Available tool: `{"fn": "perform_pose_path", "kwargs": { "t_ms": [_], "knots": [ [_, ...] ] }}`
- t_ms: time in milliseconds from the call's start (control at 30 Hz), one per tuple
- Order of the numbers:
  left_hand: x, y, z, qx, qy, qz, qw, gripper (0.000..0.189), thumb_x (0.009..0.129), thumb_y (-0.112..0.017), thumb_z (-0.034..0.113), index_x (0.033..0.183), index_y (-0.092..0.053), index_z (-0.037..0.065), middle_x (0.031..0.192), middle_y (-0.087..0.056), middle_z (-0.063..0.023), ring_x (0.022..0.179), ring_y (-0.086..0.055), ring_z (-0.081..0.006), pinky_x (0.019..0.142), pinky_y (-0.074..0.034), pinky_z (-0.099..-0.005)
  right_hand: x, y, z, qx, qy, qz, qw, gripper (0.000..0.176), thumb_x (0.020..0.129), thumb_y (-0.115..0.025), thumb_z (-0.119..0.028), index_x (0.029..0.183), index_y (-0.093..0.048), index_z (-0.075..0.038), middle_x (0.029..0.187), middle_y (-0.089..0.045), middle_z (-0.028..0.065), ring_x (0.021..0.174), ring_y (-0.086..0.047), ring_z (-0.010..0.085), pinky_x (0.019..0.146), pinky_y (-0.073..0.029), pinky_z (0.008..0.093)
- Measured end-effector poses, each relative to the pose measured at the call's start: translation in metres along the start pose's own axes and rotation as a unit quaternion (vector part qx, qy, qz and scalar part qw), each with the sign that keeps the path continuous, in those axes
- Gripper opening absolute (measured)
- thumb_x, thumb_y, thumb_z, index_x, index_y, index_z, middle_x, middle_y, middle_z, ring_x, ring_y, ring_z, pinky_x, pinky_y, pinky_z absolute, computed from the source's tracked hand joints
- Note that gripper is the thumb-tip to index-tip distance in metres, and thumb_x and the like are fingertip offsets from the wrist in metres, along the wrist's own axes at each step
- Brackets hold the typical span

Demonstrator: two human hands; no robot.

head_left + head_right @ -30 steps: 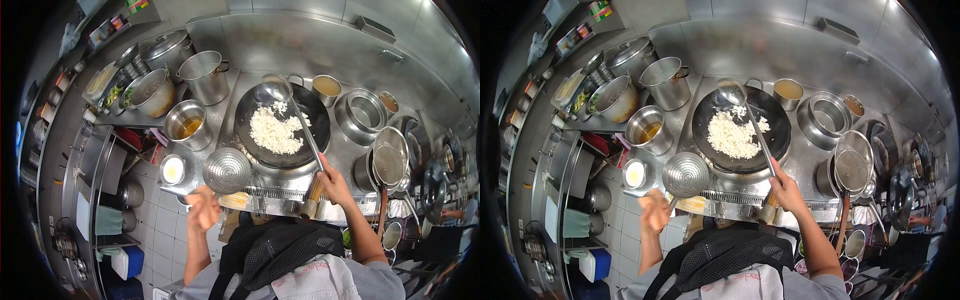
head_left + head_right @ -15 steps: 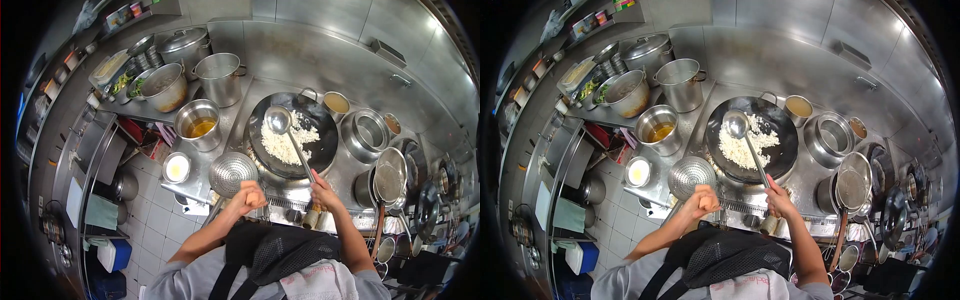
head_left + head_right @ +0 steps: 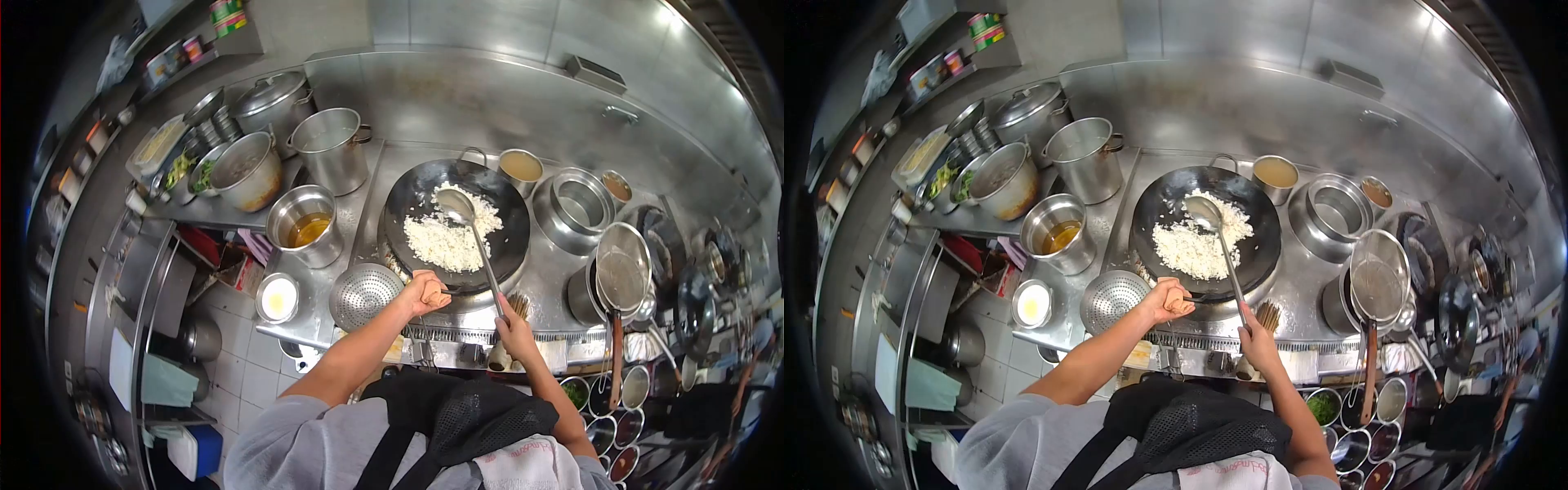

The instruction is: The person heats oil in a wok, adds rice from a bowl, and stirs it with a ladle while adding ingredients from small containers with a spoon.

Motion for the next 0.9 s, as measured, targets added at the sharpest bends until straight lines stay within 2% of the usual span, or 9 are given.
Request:
{"fn": "perform_pose_path", "kwargs": {
  "t_ms": [100,167,200,300,333,467,567,700,900],
  "knots": [
    [-0.033,-0.018,-0.023,-0.060,-0.067,-0.066,0.994,0.025,0.094,-0.059,0.029,0.087,-0.060,0.006,0.077,-0.062,-0.0113,0.075,-0.064,-0.0311,0.074,-0.058,-0.0461,-0.059,0.028,-0.011,0.058,-0.022,-0.083,0.995,0.062,0.095,-0.060,-0.010,0.154,-0.039,-0.015,0.072,-0.064,0.0125,0.066,-0.057,0.0166,0.067,-0.049,0.0343],
    [-0.111,-0.060,-0.053,-0.094,-0.063,-0.182,0.977,0.024,0.092,-0.060,0.025,0.072,-0.051,0.014,0.065,-0.052,-0.0040,0.059,-0.055,-0.0236,0.060,-0.051,-0.0424,-0.122,0.051,-0.009,0.157,-0.092,-0.172,0.968,0.063,0.096,-0.061,-0.007,0.155,-0.038,-0.014,0.093,-0.072,0.0085,0.080,-0.058,0.0108,0.076,-0.051,0.0304],
    [-0.142,-0.052,-0.063,-0.014,-0.071,0.047,0.996,0.021,0.091,-0.060,0.022,0.074,-0.052,0.014,0.067,-0.054,-0.0044,0.059,-0.055,-0.0235,0.060,-0.051,-0.0419,-0.143,0.064,-0.016,0.203,-0.066,-0.180,0.960,0.062,0.097,-0.061,-0.007,0.154,-0.039,-0.015,0.107,-0.070,0.0064,0.088,-0.059,0.0106,0.083,-0.049,0.0284],
    [-0.088,-0.026,-0.054,-0.061,-0.069,-0.026,0.995,0.017,0.090,-0.061,0.020,0.077,-0.056,0.011,0.073,-0.061,-0.0088,0.065,-0.059,-0.0262,0.063,-0.054,-0.0440,-0.160,0.069,-0.009,0.146,-0.041,-0.187,0.971,0.061,0.096,-0.062,-0.007,0.153,-0.043,-0.016,0.138,-0.060,0.0097,0.110,-0.060,0.0111,0.101,-0.043,0.0256],
    [-0.075,-0.032,-0.037,-0.053,-0.072,0.004,0.996,0.015,0.090,-0.062,0.020,0.082,-0.059,0.008,0.079,-0.064,-0.0118,0.072,-0.063,-0.0280,0.065,-0.055,-0.0448,-0.150,0.070,0.004,0.058,0.006,-0.161,0.985,0.060,0.095,-0.062,-0.007,0.151,-0.044,-0.016,0.137,-0.061,0.0121,0.112,-0.062,0.0141,0.103,-0.044,0.0275],
    [-0.057,-0.014,-0.059,-0.060,-0.098,-0.085,0.990,0.011,0.091,-0.061,0.018,0.093,-0.059,0.008,0.081,-0.063,-0.0111,0.074,-0.063,-0.0282,0.064,-0.055,-0.0420,-0.087,0.068,0.011,-0.155,-0.003,-0.049,0.987,0.064,0.092,-0.059,-0.016,0.151,-0.041,-0.035,0.077,-0.065,0.0252,0.073,-0.066,0.0433,0.069,-0.052,0.0503],
    [-0.098,0.045,-0.116,0.000,-0.086,-0.021,0.996,0.013,0.085,-0.066,0.015,0.094,-0.060,0.009,0.080,-0.062,-0.0092,0.069,-0.061,-0.0274,0.053,-0.053,-0.0385,-0.079,0.065,-0.001,-0.153,0.003,0.001,0.988,0.065,0.092,-0.060,-0.016,0.150,-0.041,-0.037,0.078,-0.065,0.0261,0.074,-0.065,0.0441,0.069,-0.051,0.0524],
    [-0.075,0.040,-0.080,-0.064,-0.071,-0.104,0.990,0.011,0.092,-0.058,0.016,0.098,-0.056,0.008,0.083,-0.063,-0.0126,0.068,-0.064,-0.0274,0.061,-0.059,-0.0432,-0.116,0.067,-0.031,-0.063,-0.051,-0.054,0.995,0.061,0.092,-0.063,-0.017,0.150,-0.046,-0.028,0.083,-0.069,0.0236,0.074,-0.068,0.0402,0.075,-0.054,0.0440],
    [-0.109,0.002,-0.040,0.030,-0.103,0.008,0.994,0.013,0.087,-0.062,0.012,0.097,-0.054,0.017,0.080,-0.061,-0.0069,0.070,-0.063,-0.0252,0.063,-0.059,-0.0477,-0.174,0.098,-0.037,-0.075,0.005,-0.042,0.996,0.050,0.092,-0.069,-0.022,0.141,-0.058,-0.026,0.094,-0.070,0.0249,0.086,-0.070,0.0405,0.080,-0.054,0.0394]
  ]
}}
Point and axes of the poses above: each hand's wrist, its own x-axis towards the middle knuckle, its own y-axis out of the back of the hand, z = x × y, the point moved 8 cm from there along x, towards the middle knuckle
